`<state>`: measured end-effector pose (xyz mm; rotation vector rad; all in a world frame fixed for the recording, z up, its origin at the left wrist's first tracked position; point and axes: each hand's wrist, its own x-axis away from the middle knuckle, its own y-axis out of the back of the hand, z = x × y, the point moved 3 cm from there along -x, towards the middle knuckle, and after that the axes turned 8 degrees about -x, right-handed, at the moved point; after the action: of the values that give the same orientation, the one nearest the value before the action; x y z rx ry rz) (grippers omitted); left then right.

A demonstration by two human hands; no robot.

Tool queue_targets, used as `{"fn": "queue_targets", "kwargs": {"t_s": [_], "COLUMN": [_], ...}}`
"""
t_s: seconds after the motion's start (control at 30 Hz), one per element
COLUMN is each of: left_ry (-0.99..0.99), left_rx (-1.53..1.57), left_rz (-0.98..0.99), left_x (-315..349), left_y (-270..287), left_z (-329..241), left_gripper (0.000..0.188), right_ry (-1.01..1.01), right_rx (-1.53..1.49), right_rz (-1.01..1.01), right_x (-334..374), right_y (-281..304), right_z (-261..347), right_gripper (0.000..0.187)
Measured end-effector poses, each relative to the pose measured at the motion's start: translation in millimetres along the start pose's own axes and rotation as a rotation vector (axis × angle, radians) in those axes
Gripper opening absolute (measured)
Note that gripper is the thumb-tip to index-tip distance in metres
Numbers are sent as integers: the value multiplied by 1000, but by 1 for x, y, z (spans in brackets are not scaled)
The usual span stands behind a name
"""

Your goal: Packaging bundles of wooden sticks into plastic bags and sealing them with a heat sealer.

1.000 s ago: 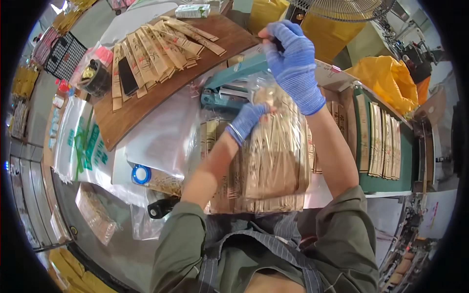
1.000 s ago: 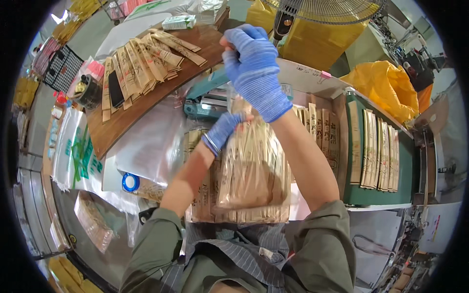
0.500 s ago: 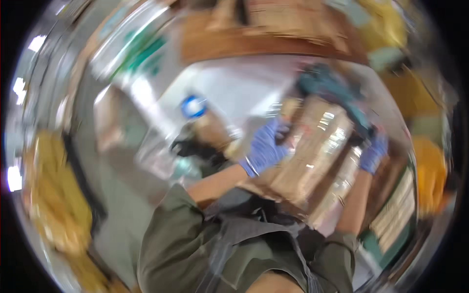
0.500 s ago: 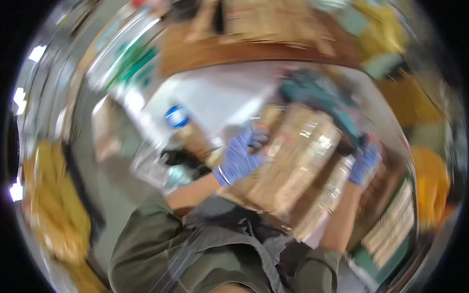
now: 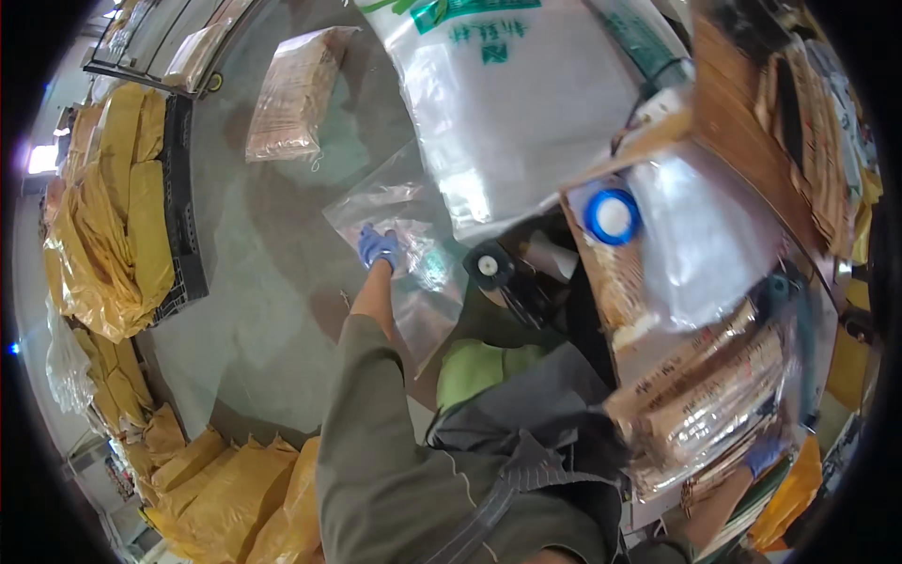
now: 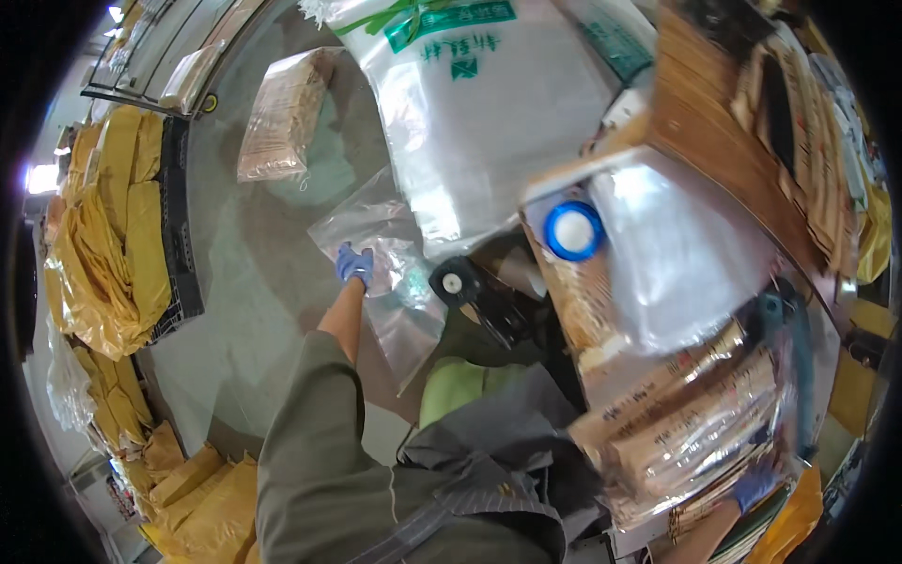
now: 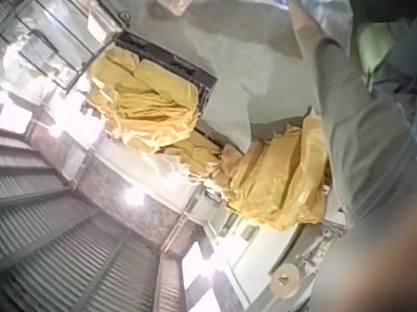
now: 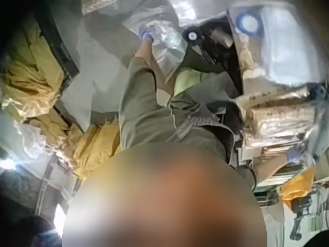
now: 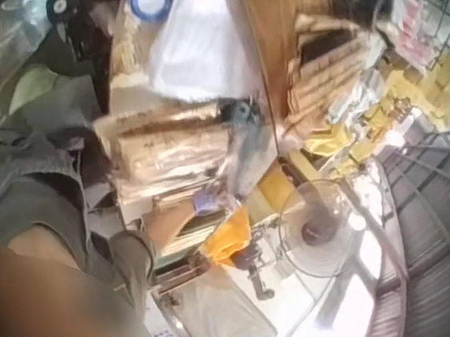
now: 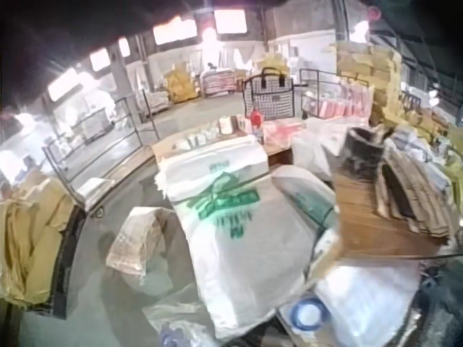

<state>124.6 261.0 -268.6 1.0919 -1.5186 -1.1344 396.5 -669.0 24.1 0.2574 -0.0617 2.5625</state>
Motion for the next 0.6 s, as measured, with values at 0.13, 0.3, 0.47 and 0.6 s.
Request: {"fn": "queue_targets", "kwargs": {"t_s": [0.13,0.3,0.47,0.6], "left_ry": [-87,-59,-171,-520], "left_rx": [-383,-610,-585,-487], "left_rz": [219,260,557,860], "left_x": [-101,-177,-166,-117], "left_y": [-20,-29,-59,-65], "left_z": [0,16,38,111], "left_gripper": [58,86,69,33], "right_ry": [43,-235,31,48], "right_rx": [400,114,409,265], "right_rz": [-139,-808,-693,-320], "right_x": [45,166,190,140], "right_y": [108,110,123,63], "right_z": [15,53,86,91], "right_gripper": [40,53,60,47]}}
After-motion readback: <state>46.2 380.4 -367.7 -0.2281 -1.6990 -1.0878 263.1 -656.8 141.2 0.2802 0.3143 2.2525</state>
